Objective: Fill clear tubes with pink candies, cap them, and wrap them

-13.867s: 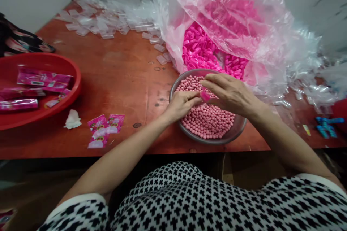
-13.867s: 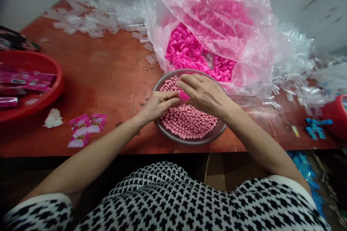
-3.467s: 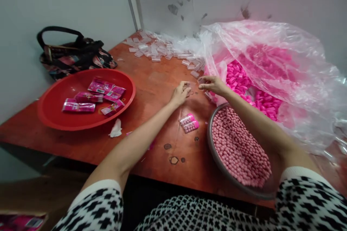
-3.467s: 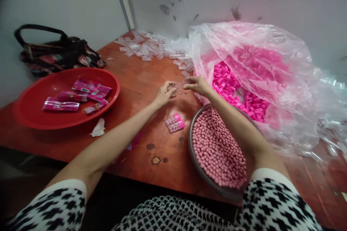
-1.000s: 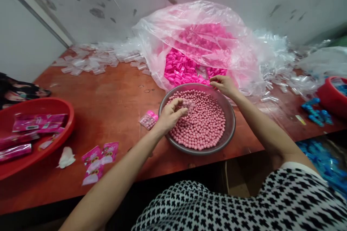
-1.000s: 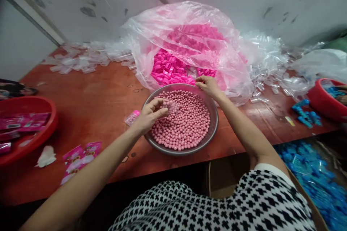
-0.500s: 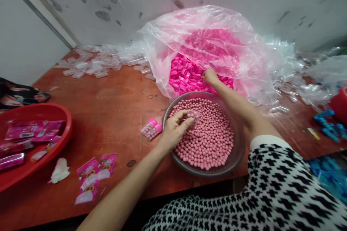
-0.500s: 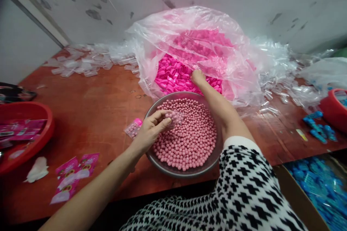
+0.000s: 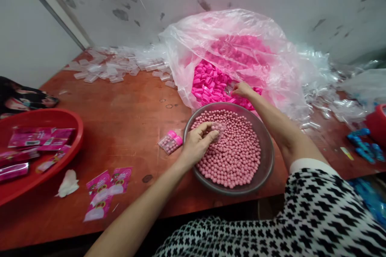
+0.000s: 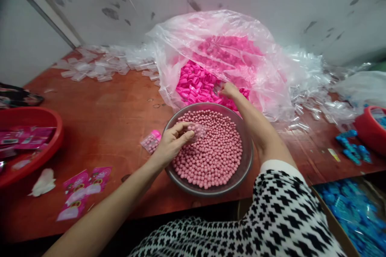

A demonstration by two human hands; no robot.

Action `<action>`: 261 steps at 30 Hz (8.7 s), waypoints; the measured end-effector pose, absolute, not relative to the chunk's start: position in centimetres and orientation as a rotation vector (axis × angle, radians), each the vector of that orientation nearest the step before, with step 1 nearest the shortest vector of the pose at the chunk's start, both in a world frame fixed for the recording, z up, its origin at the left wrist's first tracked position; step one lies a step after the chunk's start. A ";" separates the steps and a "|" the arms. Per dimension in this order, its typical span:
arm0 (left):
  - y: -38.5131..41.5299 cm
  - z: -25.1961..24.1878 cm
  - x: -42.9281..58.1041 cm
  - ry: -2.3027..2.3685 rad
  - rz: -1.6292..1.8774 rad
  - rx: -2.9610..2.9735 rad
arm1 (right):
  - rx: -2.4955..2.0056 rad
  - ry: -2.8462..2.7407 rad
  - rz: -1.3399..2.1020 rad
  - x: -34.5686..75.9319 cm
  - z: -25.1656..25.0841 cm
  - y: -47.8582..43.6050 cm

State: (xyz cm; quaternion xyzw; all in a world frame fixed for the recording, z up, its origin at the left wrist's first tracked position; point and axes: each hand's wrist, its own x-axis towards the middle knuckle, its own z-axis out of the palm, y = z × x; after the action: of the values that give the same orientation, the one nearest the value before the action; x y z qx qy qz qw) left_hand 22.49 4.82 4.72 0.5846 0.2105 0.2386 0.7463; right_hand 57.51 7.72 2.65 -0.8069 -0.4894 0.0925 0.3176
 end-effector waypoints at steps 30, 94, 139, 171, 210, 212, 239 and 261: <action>4.4 4.9 22.3 0.424 0.719 1.199 | -1.332 -1.071 0.537 40.3 6.4 -4.4; 3.7 4.4 21.2 0.343 0.909 1.975 | -1.478 -2.161 -0.336 37.2 8.9 -7.0; 4.5 4.4 21.6 0.236 0.833 1.636 | -1.174 -0.654 1.513 35.9 7.1 -4.6; 13.6 1.6 16.3 0.904 1.069 2.113 | -1.644 -2.464 0.345 39.0 4.0 -2.8; 4.1 4.3 22.6 0.522 0.527 1.565 | -1.826 -1.395 0.633 43.9 7.0 -5.5; 4.1 4.2 22.7 0.498 0.499 1.424 | -2.001 -1.414 0.313 46.6 6.3 -2.7; 4.1 4.6 22.4 0.488 0.663 1.191 | -1.669 -0.909 0.351 48.6 6.7 4.6; 3.4 4.5 22.5 0.402 0.754 1.172 | -1.284 -0.978 0.795 37.7 6.5 -5.2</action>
State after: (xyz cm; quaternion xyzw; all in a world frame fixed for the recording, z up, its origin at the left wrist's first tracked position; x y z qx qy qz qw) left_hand 22.48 3.36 4.53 0.5360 0.1840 0.3448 0.7483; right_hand 37.71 -5.24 6.45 -0.5590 -0.4257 0.3459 0.6219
